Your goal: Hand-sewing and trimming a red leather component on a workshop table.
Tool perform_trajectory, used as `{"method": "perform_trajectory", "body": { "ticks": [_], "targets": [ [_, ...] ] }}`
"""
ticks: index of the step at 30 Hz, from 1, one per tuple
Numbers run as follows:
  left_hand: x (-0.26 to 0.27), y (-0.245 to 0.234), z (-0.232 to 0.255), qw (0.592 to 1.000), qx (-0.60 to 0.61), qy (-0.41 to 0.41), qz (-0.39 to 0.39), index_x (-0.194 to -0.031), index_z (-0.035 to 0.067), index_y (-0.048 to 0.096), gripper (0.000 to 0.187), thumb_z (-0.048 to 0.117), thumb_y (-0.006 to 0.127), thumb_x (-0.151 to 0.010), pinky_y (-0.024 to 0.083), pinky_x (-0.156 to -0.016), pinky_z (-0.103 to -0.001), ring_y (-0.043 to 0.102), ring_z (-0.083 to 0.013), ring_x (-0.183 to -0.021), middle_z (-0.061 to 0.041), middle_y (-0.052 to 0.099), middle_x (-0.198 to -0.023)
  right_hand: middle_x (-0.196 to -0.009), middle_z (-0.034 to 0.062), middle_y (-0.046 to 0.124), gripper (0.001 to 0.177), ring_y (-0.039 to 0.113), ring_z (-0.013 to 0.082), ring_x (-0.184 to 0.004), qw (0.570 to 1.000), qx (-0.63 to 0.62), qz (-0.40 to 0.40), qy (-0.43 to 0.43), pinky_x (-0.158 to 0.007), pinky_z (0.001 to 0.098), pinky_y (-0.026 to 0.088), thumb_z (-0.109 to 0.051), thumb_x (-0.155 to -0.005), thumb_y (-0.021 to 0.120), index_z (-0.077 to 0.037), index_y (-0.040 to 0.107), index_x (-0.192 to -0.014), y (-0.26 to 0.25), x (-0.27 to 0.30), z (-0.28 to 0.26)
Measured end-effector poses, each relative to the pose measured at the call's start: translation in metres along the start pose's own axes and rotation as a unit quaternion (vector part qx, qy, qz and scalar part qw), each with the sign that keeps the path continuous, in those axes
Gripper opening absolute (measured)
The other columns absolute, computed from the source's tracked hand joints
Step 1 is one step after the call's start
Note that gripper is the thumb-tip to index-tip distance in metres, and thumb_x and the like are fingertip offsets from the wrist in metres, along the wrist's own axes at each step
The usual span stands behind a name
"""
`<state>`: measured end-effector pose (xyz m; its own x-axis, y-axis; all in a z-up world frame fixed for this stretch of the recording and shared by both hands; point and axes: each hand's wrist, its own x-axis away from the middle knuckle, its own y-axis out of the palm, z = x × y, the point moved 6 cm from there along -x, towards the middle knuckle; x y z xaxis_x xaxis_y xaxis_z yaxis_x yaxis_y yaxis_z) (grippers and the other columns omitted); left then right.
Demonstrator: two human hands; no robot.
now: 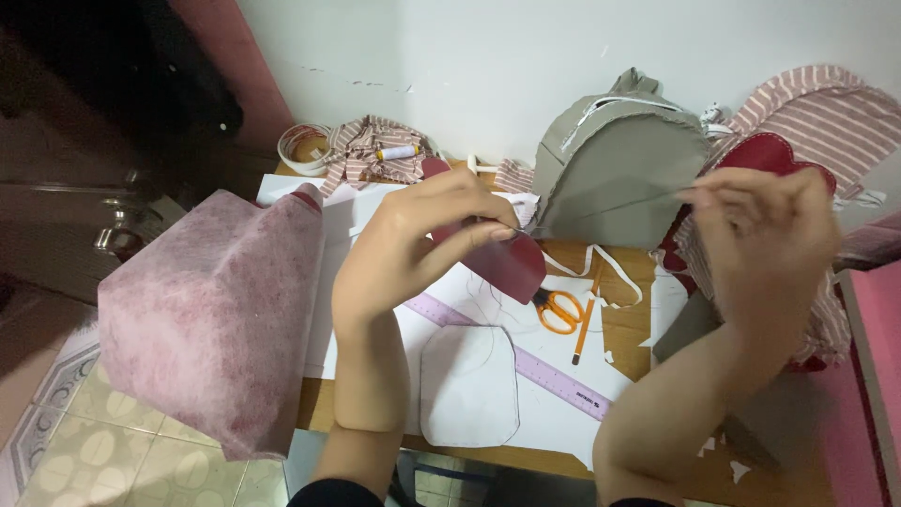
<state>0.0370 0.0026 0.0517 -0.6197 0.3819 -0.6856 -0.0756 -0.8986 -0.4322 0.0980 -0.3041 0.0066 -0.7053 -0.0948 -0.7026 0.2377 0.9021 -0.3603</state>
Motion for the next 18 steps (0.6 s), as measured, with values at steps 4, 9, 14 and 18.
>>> {"method": "perform_trajectory", "body": {
  "ticks": [4,9,14,18],
  "targets": [
    [0.001,-0.004,0.001,1.0,0.001,0.006,-0.004,-0.108,-0.001,0.07,0.009,0.004,0.063,-0.111,0.051,-0.084,-0.033,0.061,-0.0227,-0.093,-0.01,0.069,-0.103,-0.122,0.0306,0.071,0.054,0.07,0.0273,-0.106,0.996,-0.025,0.065,0.059,-0.102,0.033,0.059,0.023,-0.118,0.07,-0.008,0.026,-0.114,-0.03,0.006,0.034],
    [0.002,0.0,-0.002,1.0,-0.006,-0.004,-0.001,-0.109,0.001,0.071,0.008,0.005,0.064,-0.11,0.05,-0.081,-0.031,0.061,-0.0211,-0.091,-0.008,0.069,-0.102,-0.143,0.0322,0.069,0.046,0.071,0.036,-0.133,0.997,0.051,0.04,0.049,-0.117,0.0429,0.059,0.019,-0.116,0.071,-0.002,0.03,-0.118,-0.025,0.004,0.006],
    [-0.002,0.011,-0.001,1.0,-0.011,-0.007,-0.019,-0.11,0.003,0.071,0.01,0.008,0.062,-0.111,0.051,-0.084,-0.032,0.064,-0.0221,-0.092,-0.008,0.068,-0.102,-0.146,-0.0037,0.082,0.028,0.055,0.0335,-0.092,0.905,0.379,-0.05,-0.189,-0.092,0.0459,0.044,-0.023,-0.123,0.076,-0.008,0.064,-0.144,0.016,0.013,-0.048],
    [-0.007,0.019,0.001,0.999,-0.013,-0.006,-0.035,-0.111,0.003,0.07,0.014,0.012,0.059,-0.113,0.05,-0.084,-0.031,0.063,-0.021,-0.089,-0.007,0.067,-0.101,-0.137,-0.0007,0.079,0.032,0.077,0.0198,-0.125,0.97,0.144,-0.162,-0.11,-0.096,0.036,0.037,-0.008,-0.11,0.072,-0.017,0.052,-0.134,0.053,0.006,-0.091]
  ]
}}
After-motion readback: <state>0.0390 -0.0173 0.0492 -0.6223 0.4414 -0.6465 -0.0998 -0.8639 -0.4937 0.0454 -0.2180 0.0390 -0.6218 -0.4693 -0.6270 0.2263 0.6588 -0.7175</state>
